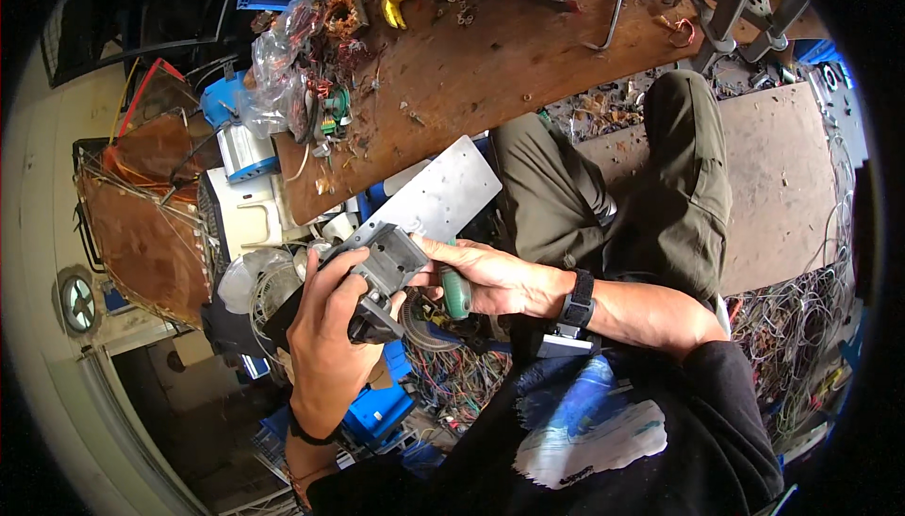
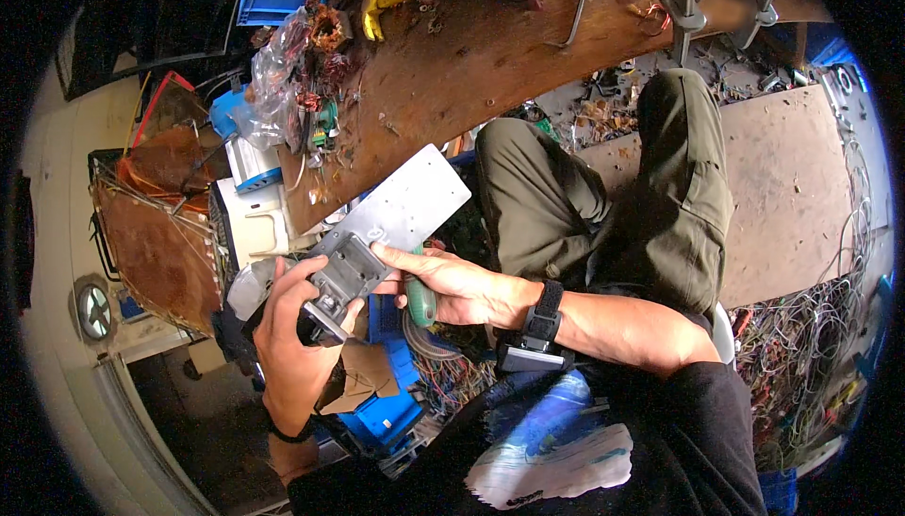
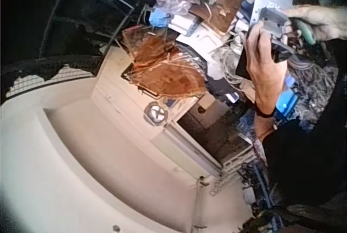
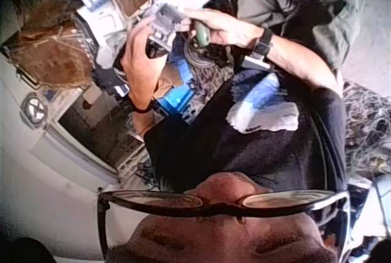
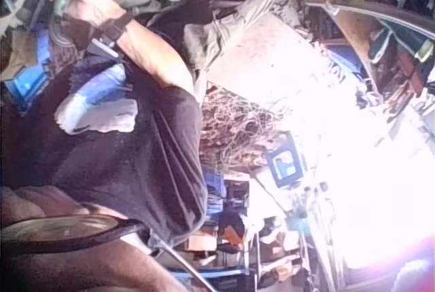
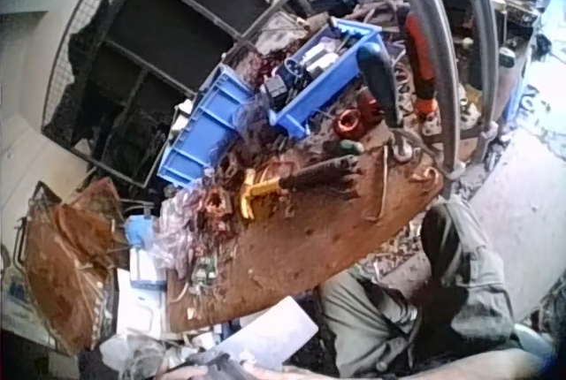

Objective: The person assembles a small metal component using a wrench and then attaches it to a larger black electronic device. They use a screwdriver to secure the assembly with screws, manipulating the parts and tools with both hands.

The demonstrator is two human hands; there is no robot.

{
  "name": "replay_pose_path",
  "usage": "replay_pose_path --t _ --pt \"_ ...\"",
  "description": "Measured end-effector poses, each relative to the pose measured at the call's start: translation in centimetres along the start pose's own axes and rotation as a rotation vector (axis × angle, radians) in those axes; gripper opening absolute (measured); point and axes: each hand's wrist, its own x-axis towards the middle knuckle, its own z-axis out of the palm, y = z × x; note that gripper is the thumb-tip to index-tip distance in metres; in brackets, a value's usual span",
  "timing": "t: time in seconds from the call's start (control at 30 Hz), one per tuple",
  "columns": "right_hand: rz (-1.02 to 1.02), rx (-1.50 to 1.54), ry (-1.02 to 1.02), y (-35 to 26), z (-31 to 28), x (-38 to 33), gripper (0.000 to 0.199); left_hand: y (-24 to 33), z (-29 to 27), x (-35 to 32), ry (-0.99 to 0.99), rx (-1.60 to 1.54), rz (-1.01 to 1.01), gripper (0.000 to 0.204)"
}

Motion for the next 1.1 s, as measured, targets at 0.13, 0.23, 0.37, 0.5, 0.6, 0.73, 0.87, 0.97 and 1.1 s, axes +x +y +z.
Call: replay_pose_path --t 0.13,0.23,0.37,0.5,0.6,0.73,0.87,0.97,1.1 --pt "0.017 -0.011 -0.012 -0.1 -0.1 0.1 0.029 0.3 -0.1 0.2 -0.012 0.013 -0.014 0.052" --pt "-0.002 -0.006 -0.009 0.1 -0.2 0.2 0.028 0.3 -0.2 0.4 -0.015 0.001 -0.029 0.053" --pt "-0.018 0.008 0.017 0.4 -0.4 0.3 0.028 0.4 -0.3 0.5 -0.022 -0.014 -0.054 0.052" --pt "0.032 0.028 -0.010 0.7 -0.7 0.6 0.029 0.8 -0.6 0.3 -0.048 0.019 -0.048 0.051" --pt "0.061 0.044 -0.024 1.1 -0.9 0.8 0.032 1.0 -0.7 0.2 -0.065 0.041 -0.054 0.051" --pt "0.077 0.049 -0.001 1.6 -1.2 0.8 0.034 1.1 -0.8 0.1 -0.081 0.053 -0.040 0.049" --pt "0.070 0.051 -0.036 1.8 -1.4 0.8 0.037 1.3 -0.8 0.0 -0.092 0.060 -0.044 0.049" --pt "0.079 0.044 -0.036 1.8 -1.6 0.8 0.039 1.4 -0.8 -0.1 -0.093 0.064 -0.040 0.050" --pt "0.075 0.022 -0.012 1.6 -1.4 0.7 0.037 1.4 -0.7 -0.3 -0.080 0.053 -0.027 0.051"
